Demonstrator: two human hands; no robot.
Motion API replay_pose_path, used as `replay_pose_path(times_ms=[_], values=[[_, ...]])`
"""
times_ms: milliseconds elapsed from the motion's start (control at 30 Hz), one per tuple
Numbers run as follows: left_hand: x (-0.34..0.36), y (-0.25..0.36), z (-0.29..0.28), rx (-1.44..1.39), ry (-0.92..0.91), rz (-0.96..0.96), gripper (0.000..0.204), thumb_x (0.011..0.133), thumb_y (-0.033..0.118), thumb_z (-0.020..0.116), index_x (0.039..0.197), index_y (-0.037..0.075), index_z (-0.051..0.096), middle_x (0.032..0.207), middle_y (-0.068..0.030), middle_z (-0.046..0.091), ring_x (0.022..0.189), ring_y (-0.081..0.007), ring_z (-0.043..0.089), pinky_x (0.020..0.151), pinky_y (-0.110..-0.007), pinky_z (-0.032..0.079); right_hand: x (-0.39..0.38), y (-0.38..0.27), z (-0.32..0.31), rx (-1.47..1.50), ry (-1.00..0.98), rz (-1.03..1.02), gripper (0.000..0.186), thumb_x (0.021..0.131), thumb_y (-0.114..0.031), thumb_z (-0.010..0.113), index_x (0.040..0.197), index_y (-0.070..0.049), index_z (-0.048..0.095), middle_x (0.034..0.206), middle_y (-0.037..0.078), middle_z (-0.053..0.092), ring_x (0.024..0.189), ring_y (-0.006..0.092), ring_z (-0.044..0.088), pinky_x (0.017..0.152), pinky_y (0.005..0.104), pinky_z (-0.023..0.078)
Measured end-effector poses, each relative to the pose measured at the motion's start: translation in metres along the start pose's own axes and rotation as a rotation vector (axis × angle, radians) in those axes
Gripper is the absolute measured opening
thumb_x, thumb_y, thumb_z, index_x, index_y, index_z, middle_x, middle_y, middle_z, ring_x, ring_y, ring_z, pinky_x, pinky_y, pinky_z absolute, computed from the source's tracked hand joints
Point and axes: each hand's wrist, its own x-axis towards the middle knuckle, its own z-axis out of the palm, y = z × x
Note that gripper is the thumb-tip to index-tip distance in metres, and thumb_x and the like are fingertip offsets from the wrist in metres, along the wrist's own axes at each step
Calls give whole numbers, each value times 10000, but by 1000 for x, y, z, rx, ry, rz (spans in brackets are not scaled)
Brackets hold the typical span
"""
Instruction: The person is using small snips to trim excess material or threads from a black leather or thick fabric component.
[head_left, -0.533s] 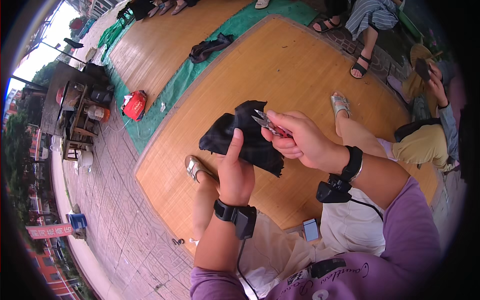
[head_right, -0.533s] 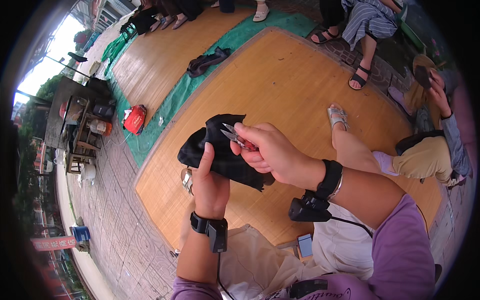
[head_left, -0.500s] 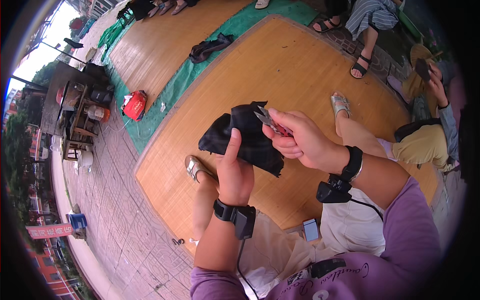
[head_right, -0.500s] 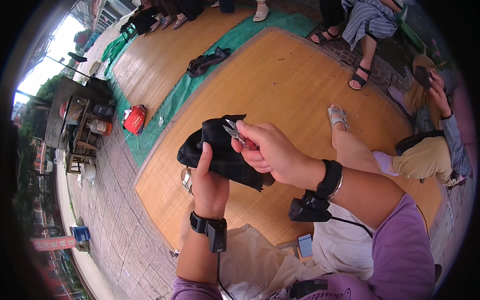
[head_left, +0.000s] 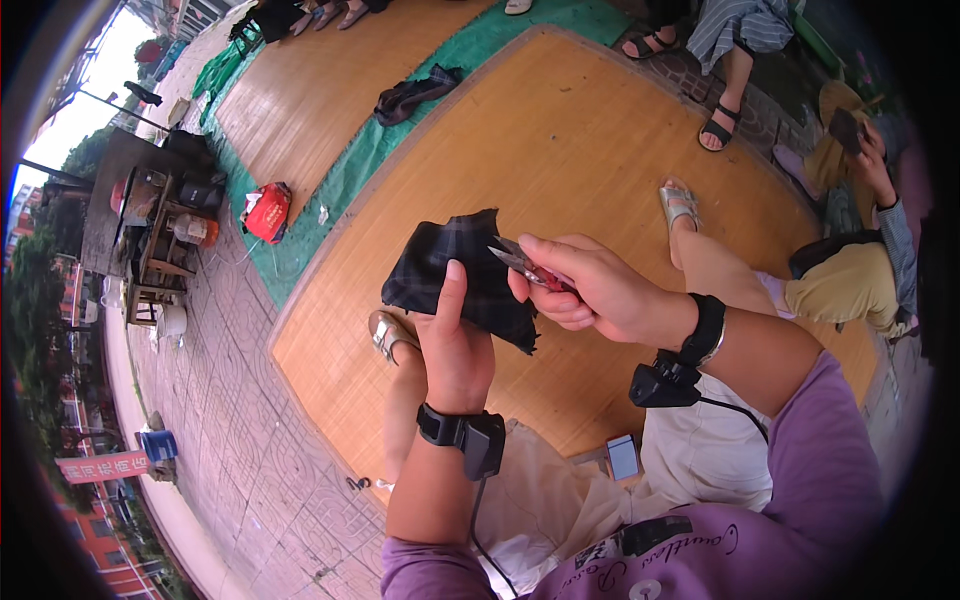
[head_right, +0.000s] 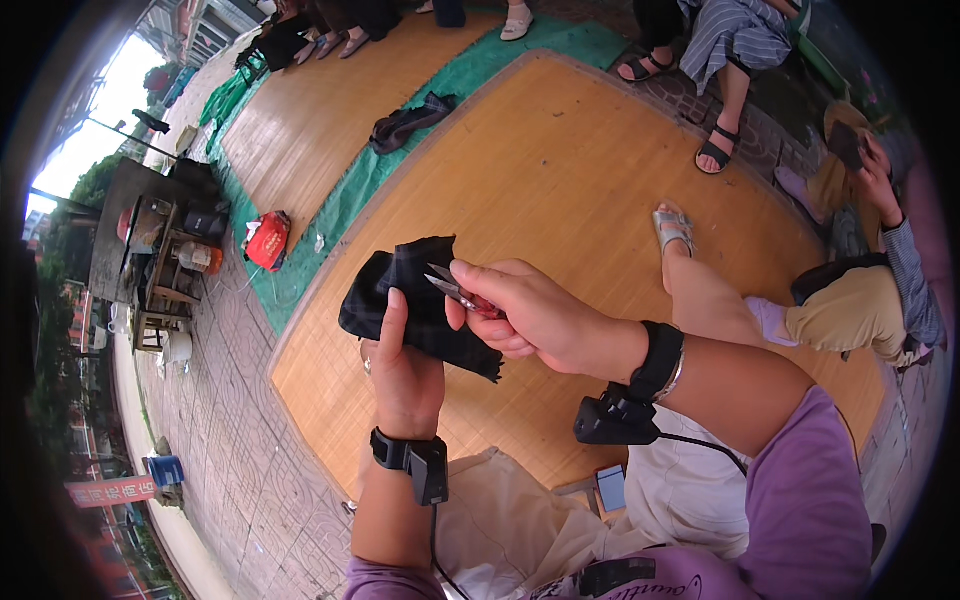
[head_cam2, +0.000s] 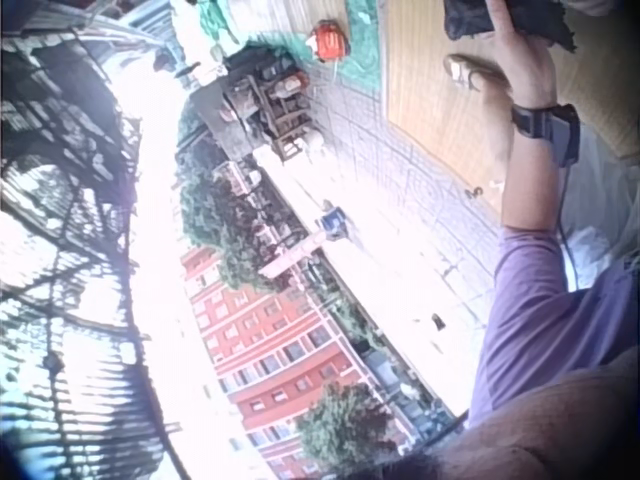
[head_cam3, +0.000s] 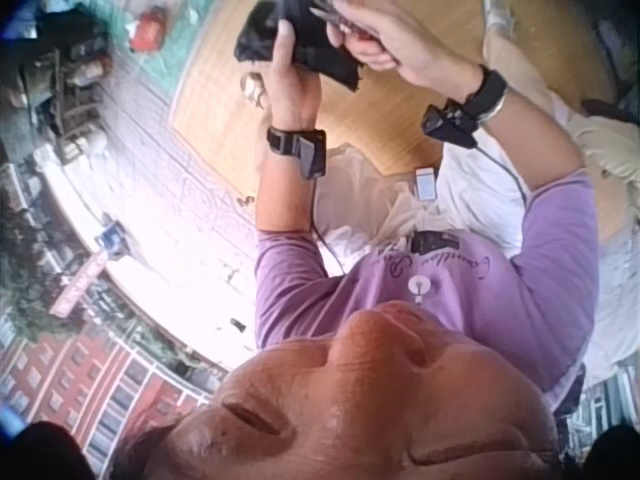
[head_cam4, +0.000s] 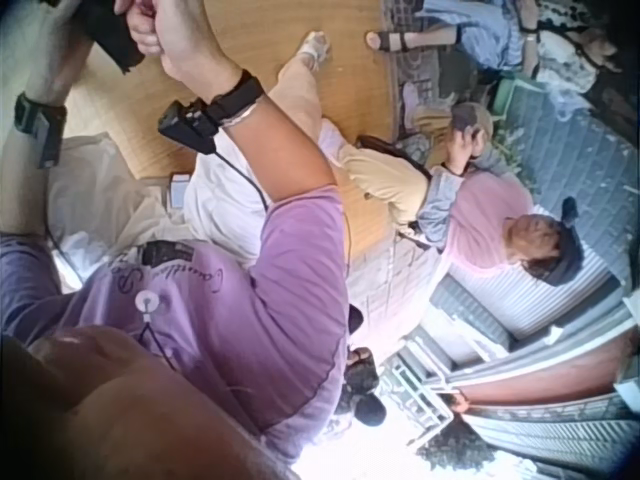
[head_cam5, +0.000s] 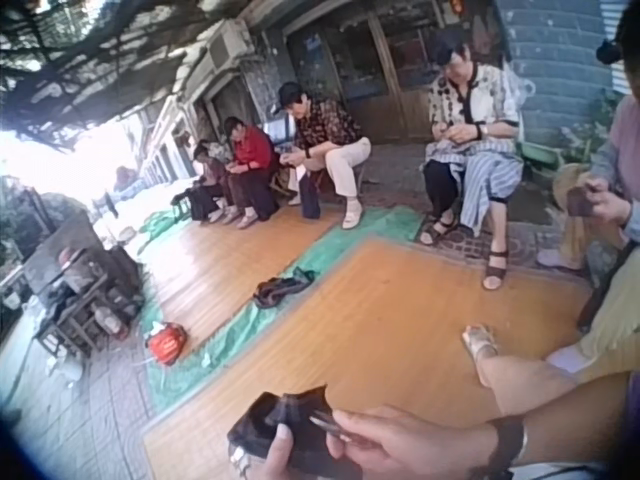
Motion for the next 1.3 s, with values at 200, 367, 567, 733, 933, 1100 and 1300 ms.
replay_pose_path(times_ms=[200,367,567,733,933,1100,1300], values=[[1,-6,4,51,-90,27,180,1003,197,548,1113,62,593,948,-34,643,862,-138,585,830,-306,468,4,6,2,-4,24,13,466,1063,-402,365,841,-38,553,535,-56,361,426,30,274,391,205,212],[1,-9,0,57,-41,67,172,999,174,552,1117,57,595,932,-32,642,856,-135,585,824,-300,469,5,6,3,-12,50,7,478,1053,-432,372,818,-53,545,544,-67,333,432,25,271,389,213,187],[-2,-2,14,2,75,21,199,995,170,561,1154,55,596,938,-31,644,888,-141,597,845,-308,472,4,3,2,8,37,-1,470,1053,-428,376,820,-54,540,541,-71,324,430,22,261,385,211,184],[1,-9,-2,72,-84,50,192,991,170,574,1148,64,604,1002,-24,658,927,-141,601,870,-317,468,5,5,3,9,43,19,463,1054,-419,377,814,-56,537,539,-72,327,428,21,262,385,210,188],[-2,-10,2,58,-19,40,201,991,170,575,1164,70,601,1064,-29,664,1016,-152,610,935,-331,459,3,0,4,11,91,-5,468,1053,-418,372,804,-58,539,540,-78,334,426,23,254,388,211,181],[-2,-8,8,-3,8,-29,223,994,176,572,1192,74,594,1126,-35,657,1077,-163,606,973,-349,454,1,-2,4,38,137,-15,459,1049,-409,397,825,-43,558,523,-82,331,411,18,238,380,203,179],[-1,-8,7,-61,-4,-37,247,995,179,572,1217,73,589,1164,-38,652,1089,-169,607,978,-364,458,1,-2,4,71,133,-6,448,1050,-399,396,827,-50,567,514,-87,321,403,18,236,376,201,178]])
